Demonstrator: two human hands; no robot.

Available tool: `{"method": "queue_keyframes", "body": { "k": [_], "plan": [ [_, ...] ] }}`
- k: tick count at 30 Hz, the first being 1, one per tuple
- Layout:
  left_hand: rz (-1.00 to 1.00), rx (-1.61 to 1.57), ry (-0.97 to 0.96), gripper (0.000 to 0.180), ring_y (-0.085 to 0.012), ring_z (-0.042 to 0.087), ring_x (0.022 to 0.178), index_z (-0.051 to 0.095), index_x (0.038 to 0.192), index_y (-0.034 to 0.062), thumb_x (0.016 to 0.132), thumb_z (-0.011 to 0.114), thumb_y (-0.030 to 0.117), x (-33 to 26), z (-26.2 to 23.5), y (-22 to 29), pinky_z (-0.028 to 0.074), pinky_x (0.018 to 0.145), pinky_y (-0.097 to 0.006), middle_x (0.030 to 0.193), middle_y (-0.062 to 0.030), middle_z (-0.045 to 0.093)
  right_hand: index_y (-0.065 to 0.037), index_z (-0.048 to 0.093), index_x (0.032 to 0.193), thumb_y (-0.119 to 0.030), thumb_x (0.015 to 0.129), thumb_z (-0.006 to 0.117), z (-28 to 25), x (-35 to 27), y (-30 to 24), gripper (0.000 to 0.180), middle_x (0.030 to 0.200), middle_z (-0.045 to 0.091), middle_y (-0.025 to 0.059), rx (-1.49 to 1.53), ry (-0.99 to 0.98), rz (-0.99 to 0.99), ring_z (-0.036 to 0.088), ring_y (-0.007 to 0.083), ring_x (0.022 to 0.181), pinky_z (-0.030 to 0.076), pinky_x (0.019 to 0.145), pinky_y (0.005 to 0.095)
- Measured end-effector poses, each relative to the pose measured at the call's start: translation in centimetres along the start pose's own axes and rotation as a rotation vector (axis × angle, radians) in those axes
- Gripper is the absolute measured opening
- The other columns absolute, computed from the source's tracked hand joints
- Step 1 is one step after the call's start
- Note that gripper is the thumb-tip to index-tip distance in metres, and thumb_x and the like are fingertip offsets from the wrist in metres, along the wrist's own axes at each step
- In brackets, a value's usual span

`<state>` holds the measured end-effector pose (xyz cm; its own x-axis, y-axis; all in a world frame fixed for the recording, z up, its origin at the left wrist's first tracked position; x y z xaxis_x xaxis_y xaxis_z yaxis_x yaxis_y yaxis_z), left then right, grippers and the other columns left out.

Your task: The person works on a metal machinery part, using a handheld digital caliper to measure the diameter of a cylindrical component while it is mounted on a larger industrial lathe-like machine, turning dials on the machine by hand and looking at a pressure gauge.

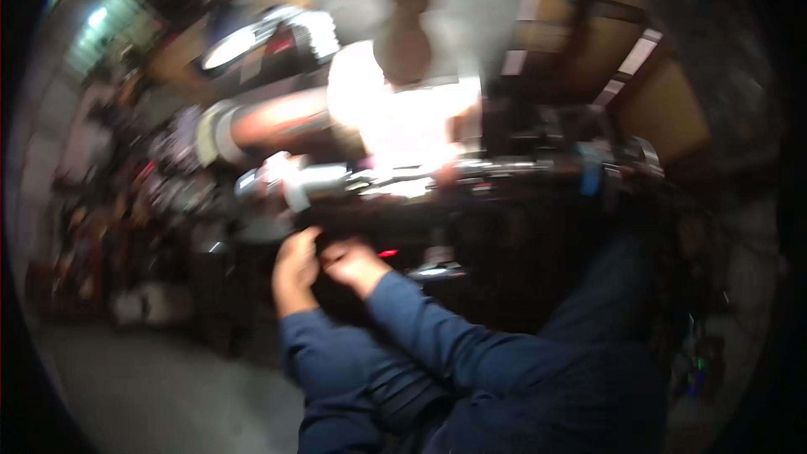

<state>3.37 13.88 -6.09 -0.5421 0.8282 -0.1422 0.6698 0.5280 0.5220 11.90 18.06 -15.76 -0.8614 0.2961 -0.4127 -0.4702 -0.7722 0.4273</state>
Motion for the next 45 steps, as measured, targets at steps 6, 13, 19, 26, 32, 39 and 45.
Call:
{"method": "queue_keyframes", "body": {
  "k": [6,13,19,26,32,39,45],
  "plan": [
    [-0.347,-0.005,0.513,0.037,-0.0439,0.059,0.079,0.063,0.104,-0.0095,0.084,0.061,0.021,-1.0,-8.0,-6.0,0.047,0.077,-0.046,0.095,-0.0315,0.064,-0.006,0.060,0.083,-0.020,0.086,0.057,6.5,-13.7,2.3,0.015,0.060,0.052,0.0050,-1.299,-0.169,-0.029,0.048,0.0191,0.043,0.039,0.039,0.0346],
    [0.151,-0.497,1.123,0.030,-0.0227,0.064,0.101,0.064,0.112,-0.0053,0.098,0.052,0.019,0.3,-10.3,2.2,0.048,0.093,-0.032,0.114,-0.0144,0.067,0.000,0.061,0.098,-0.023,0.088,0.065,23.1,-35.4,-10.5,0.026,0.080,0.064,0.0122,-2.275,-0.927,-0.174,0.062,0.0249,0.075,0.049,0.070,0.0359],
    [0.337,-0.384,0.719,0.028,-0.0254,0.061,0.100,0.061,0.114,-0.0063,0.087,0.059,0.002,3.0,-13.5,9.7,0.051,0.088,-0.036,0.114,-0.0158,0.064,-0.005,0.062,0.110,-0.022,0.089,0.065,33.5,-42.1,-21.8,0.027,0.090,0.066,0.0064,-2.495,-0.434,-0.421,0.062,0.0143,0.080,0.049,0.074,0.0317],
    [0.246,-0.363,0.506,0.048,-0.0109,0.064,0.076,0.057,0.125,-0.0024,0.082,0.072,0.012,5.8,-11.5,13.7,0.053,0.069,-0.027,0.086,-0.0081,0.069,-0.007,0.049,0.133,-0.029,0.101,0.047,32.3,-39.9,-46.7,0.039,0.076,0.041,-0.0036,-1.502,-0.207,-1.043,0.040,0.0076,0.068,0.033,0.063,0.0185],
    [0.153,-0.279,0.513,0.054,-0.0093,0.054,0.061,0.052,0.130,-0.0045,0.085,0.069,0.018,2.5,-12.0,11.6,0.050,0.067,-0.027,0.069,-0.0059,0.063,-0.006,0.043,0.140,-0.039,0.095,0.057,23.2,-27.4,-52.4,0.058,0.127,0.057,0.0087,-2.223,-0.133,-0.375,0.056,0.0160,0.108,0.045,0.090,0.0280],
    [0.172,-0.208,0.496,0.047,-0.0104,0.054,0.062,0.053,0.130,-0.0034,0.086,0.064,0.010,4.3,-11.7,11.4,0.051,0.067,-0.027,0.071,-0.0091,0.064,-0.005,0.048,0.136,-0.035,0.094,0.059,23.1,-23.4,-49.0,0.053,0.120,0.061,0.0094,-2.217,-0.009,-0.227,0.059,0.0178,0.104,0.047,0.089,0.0297],
    [0.251,-0.166,0.488,0.036,-0.0247,0.062,0.086,0.061,0.114,-0.0030,0.084,0.065,0.016,4.9,-12.1,11.9,0.052,0.080,-0.033,0.095,-0.0189,0.065,-0.003,0.053,0.131,-0.031,0.093,0.061,22.0,-23.1,-48.8,0.049,0.114,0.064,0.0100,-2.166,0.073,-0.228,0.061,0.0194,0.100,0.048,0.088,0.0312]
  ]
}}
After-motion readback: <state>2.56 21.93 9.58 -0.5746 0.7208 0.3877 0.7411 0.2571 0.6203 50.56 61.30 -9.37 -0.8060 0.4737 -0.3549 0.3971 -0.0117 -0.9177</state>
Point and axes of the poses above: each hand's wrist, its own x-axis towards the middle knuckle, its own z-axis out of the palm, y = z × x, the point moved 5 cm from there along x, towards the middle knuckle
